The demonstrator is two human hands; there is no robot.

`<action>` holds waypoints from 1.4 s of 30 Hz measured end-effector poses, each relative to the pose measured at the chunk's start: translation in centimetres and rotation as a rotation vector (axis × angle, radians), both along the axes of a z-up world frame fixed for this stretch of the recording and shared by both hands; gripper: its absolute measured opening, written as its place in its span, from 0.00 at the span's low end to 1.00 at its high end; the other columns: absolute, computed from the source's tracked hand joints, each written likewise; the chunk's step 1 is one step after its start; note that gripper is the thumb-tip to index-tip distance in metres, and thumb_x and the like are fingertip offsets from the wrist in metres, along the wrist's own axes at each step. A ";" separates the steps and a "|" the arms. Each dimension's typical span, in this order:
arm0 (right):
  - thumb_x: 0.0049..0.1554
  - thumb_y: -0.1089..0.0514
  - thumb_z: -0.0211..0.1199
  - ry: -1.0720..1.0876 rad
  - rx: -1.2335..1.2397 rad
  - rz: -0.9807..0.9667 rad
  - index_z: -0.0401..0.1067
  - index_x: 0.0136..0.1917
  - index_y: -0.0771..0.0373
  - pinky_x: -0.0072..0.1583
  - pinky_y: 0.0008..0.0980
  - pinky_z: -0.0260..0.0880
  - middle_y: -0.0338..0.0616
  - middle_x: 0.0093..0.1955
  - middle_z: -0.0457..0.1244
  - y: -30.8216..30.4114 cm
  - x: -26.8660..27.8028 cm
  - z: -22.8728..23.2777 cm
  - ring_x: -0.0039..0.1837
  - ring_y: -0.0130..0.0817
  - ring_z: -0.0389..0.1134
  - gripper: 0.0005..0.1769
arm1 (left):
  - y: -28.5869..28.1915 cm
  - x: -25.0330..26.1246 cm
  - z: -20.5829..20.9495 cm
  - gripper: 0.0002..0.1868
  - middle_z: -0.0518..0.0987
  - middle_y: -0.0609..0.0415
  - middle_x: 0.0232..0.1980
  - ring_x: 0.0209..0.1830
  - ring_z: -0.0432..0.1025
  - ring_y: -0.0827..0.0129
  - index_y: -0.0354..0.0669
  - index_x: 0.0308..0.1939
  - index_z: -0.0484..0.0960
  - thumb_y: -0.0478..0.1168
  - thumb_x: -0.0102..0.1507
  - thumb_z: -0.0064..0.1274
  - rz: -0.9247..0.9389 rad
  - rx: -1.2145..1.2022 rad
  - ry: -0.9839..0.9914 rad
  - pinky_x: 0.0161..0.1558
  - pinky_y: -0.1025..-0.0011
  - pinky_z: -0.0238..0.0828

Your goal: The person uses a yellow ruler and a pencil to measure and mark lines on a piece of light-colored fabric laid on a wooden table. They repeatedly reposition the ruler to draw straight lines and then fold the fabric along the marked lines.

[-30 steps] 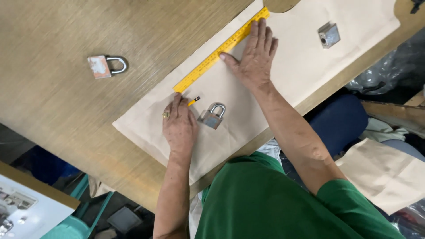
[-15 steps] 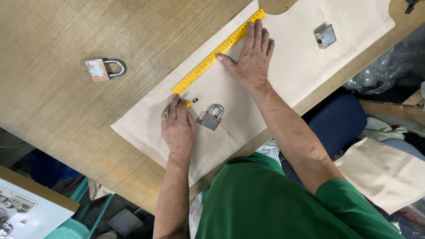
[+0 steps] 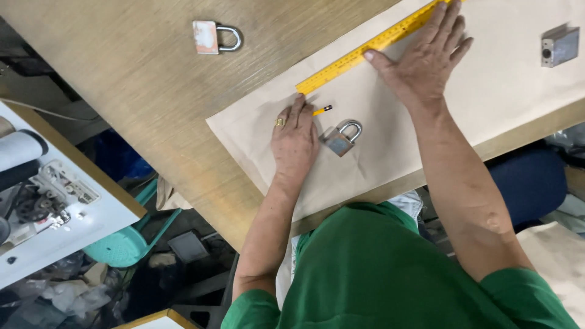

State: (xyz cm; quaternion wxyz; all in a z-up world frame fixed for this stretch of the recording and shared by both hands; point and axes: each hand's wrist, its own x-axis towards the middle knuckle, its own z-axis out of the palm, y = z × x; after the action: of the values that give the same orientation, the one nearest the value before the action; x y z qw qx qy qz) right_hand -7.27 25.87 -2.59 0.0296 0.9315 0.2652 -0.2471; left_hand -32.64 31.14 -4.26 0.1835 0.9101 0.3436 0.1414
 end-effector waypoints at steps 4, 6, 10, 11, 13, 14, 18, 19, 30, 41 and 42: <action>0.62 0.08 0.65 0.000 -0.015 0.010 0.24 0.84 0.70 0.83 0.68 0.30 0.58 0.88 0.24 -0.3 0.0 -0.3 0.90 0.68 0.32 0.80 | 0.0 0.0 0.1 0.14 0.79 0.48 0.65 0.56 0.76 0.55 0.41 0.54 0.84 0.33 0.64 0.54 0.010 0.021 0.034 0.61 0.65 0.73; 0.62 0.09 0.66 0.040 -0.007 -0.017 0.22 0.84 0.68 0.84 0.66 0.26 0.57 0.88 0.23 -0.3 0.0 -0.1 0.90 0.66 0.29 0.79 | 0.0 0.1 0.3 0.14 0.79 0.47 0.65 0.57 0.76 0.55 0.40 0.54 0.84 0.33 0.64 0.54 0.007 0.004 0.023 0.63 0.65 0.73; 0.61 0.07 0.64 0.031 0.015 -0.012 0.22 0.84 0.67 0.84 0.66 0.25 0.58 0.88 0.23 -0.6 0.1 -0.7 0.90 0.66 0.29 0.80 | -0.1 0.0 -0.3 0.15 0.78 0.47 0.65 0.57 0.75 0.55 0.41 0.55 0.84 0.32 0.63 0.54 0.010 -0.014 0.020 0.63 0.65 0.73; 0.61 0.08 0.65 0.036 0.018 -0.016 0.22 0.84 0.68 0.84 0.66 0.25 0.58 0.88 0.24 -0.6 0.1 -0.6 0.90 0.66 0.29 0.80 | -0.1 0.0 -0.3 0.15 0.78 0.48 0.65 0.57 0.76 0.55 0.41 0.54 0.84 0.33 0.64 0.54 0.018 -0.006 0.022 0.62 0.65 0.73; 0.61 0.09 0.67 0.042 0.021 -0.022 0.22 0.84 0.68 0.83 0.66 0.24 0.59 0.89 0.24 -0.4 0.1 -0.4 0.90 0.66 0.28 0.80 | -0.2 -0.1 -0.3 0.14 0.79 0.49 0.65 0.57 0.76 0.56 0.42 0.54 0.84 0.33 0.65 0.54 0.026 0.003 0.023 0.62 0.65 0.73; 0.60 0.08 0.66 0.049 0.017 -0.028 0.23 0.84 0.68 0.83 0.66 0.24 0.59 0.88 0.24 -0.3 0.0 -0.2 0.90 0.66 0.28 0.80 | -0.2 -0.1 -0.1 0.14 0.79 0.49 0.66 0.57 0.76 0.56 0.42 0.54 0.84 0.33 0.65 0.53 0.024 -0.002 0.030 0.61 0.65 0.74; 0.60 0.12 0.67 0.052 -0.022 -0.037 0.23 0.83 0.69 0.82 0.65 0.23 0.62 0.88 0.26 0.3 0.1 0.7 0.89 0.67 0.29 0.78 | 0.2 0.3 0.5 0.12 0.79 0.46 0.64 0.56 0.78 0.53 0.40 0.54 0.82 0.32 0.66 0.52 0.026 -0.023 -0.030 0.60 0.62 0.75; 0.60 0.12 0.67 0.044 -0.021 -0.047 0.23 0.83 0.69 0.82 0.65 0.23 0.62 0.88 0.26 0.7 0.2 1.0 0.89 0.67 0.29 0.78 | 0.6 0.4 0.4 0.12 0.79 0.46 0.64 0.56 0.78 0.53 0.40 0.54 0.82 0.32 0.66 0.52 0.015 -0.023 -0.038 0.60 0.62 0.75; 0.44 0.07 0.52 0.062 -0.080 -0.047 0.25 0.84 0.70 0.78 0.60 0.10 0.57 0.88 0.24 0.7 0.9 -0.2 0.87 0.54 0.21 0.83 | 5.2 8.4 -1.6 0.08 0.81 0.50 0.58 0.58 0.74 0.53 0.40 0.45 0.76 0.32 0.61 0.53 -0.104 0.117 0.028 0.61 0.59 0.69; 0.45 0.10 0.57 0.090 -0.042 -0.065 0.28 0.84 0.71 0.78 0.63 0.11 0.59 0.87 0.25 0.8 1.0 0.4 0.88 0.60 0.28 0.82 | 5.5 8.8 -2.1 0.11 0.80 0.53 0.43 0.33 0.75 0.57 0.47 0.51 0.77 0.38 0.65 0.52 -0.057 0.210 0.187 0.36 0.62 0.73; 0.45 0.11 0.58 0.084 -0.022 -0.060 0.29 0.84 0.71 0.78 0.63 0.11 0.60 0.87 0.26 0.7 1.0 0.4 0.88 0.60 0.28 0.81 | 5.6 9.0 -2.1 0.09 0.80 0.53 0.41 0.33 0.76 0.57 0.46 0.50 0.77 0.38 0.66 0.52 -0.056 0.205 0.179 0.35 0.61 0.74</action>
State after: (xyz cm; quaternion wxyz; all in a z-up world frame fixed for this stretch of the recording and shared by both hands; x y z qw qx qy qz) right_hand -6.24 26.59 -2.24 0.0213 0.9274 0.2353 -0.2899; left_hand -23.67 36.75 -6.35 0.0617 0.9424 0.3167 0.0886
